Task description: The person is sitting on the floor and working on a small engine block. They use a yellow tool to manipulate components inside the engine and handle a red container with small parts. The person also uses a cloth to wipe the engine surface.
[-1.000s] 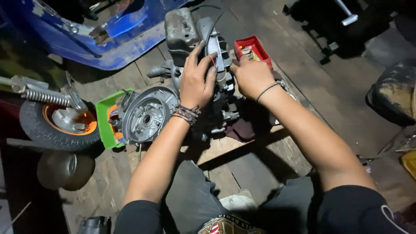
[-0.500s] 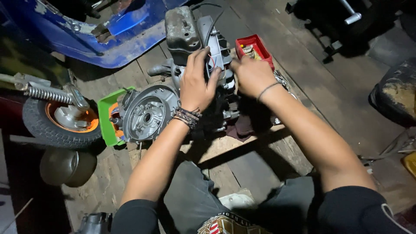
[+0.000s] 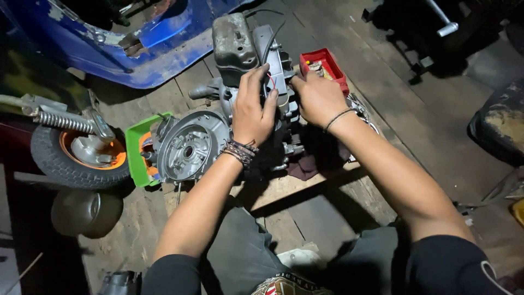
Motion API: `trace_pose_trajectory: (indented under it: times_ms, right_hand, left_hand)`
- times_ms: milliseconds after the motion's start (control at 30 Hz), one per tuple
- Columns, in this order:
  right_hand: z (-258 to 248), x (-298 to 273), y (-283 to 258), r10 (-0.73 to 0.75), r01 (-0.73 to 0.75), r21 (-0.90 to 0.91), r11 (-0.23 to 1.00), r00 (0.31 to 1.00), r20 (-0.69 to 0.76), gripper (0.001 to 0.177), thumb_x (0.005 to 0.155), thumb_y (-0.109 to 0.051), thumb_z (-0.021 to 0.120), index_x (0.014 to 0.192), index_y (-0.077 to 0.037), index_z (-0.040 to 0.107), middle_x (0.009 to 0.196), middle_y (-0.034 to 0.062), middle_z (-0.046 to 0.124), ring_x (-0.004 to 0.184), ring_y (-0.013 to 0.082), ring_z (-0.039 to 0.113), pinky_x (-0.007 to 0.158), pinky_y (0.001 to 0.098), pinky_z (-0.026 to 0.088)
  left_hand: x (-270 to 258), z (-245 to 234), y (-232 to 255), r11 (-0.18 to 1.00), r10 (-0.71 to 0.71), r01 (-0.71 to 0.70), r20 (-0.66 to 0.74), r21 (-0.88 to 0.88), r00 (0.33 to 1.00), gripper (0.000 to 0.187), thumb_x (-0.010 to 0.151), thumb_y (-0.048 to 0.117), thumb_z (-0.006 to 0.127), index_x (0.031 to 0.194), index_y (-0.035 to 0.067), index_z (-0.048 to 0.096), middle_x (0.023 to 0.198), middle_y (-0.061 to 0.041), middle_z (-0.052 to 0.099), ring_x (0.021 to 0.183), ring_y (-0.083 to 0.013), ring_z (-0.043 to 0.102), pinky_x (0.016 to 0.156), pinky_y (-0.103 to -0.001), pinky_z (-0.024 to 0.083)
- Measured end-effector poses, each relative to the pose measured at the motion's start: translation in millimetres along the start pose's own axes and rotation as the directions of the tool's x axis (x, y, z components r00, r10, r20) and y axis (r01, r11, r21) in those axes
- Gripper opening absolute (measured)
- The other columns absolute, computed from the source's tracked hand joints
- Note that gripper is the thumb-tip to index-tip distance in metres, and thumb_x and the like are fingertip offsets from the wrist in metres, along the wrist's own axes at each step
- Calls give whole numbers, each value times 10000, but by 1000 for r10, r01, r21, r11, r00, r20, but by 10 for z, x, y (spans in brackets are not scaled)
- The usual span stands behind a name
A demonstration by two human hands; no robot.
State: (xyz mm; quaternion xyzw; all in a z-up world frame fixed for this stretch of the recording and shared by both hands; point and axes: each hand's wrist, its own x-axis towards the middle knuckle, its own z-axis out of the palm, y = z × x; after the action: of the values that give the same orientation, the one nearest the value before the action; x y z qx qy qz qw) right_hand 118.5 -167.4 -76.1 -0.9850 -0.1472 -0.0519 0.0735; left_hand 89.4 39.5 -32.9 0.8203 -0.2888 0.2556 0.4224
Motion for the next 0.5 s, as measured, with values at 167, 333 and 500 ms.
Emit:
trace_pose_trajectory:
  times_ms: [167, 333, 500]
  right_hand:
    - [-299, -122, -245, -33, 33, -10, 999, 999, -14, 510, 806, -176, 661, 1315, -143, 666, 1034, 173, 625, 885, 453, 730, 721, 587, 602]
    - [-359, -63, -178, 4, -4, 80, 997, 1000, -2, 510, 848, -176, 689, 1355, -128, 665, 1103, 208, 646, 967, 483, 714, 797, 604, 584]
    - [-425, -67, -195, -29, 29, 34, 999, 1000, 6, 483, 847, -195, 698, 1327, -155, 701, 1074, 176, 677, 959, 442, 729, 794, 563, 598]
  left_hand:
    - [5, -13, 16, 1000, -9, 9, -1, 9, 1000, 453, 1063, 317, 499, 1442, 69, 496, 1293, -158, 552, 1274, -418, 572, 1074, -537, 475]
    - [20, -1, 17, 1000, 9, -9, 4, 21, 1000, 448, 1064, 329, 490, 1441, 86, 505, 1282, -146, 549, 1254, -415, 584, 1050, -535, 487]
    - [-1, 13, -25, 999, -2, 1, 5, 50, 1000, 463, 1058, 361, 476, 1446, 111, 509, 1293, -129, 552, 1256, -401, 589, 1043, -524, 496]
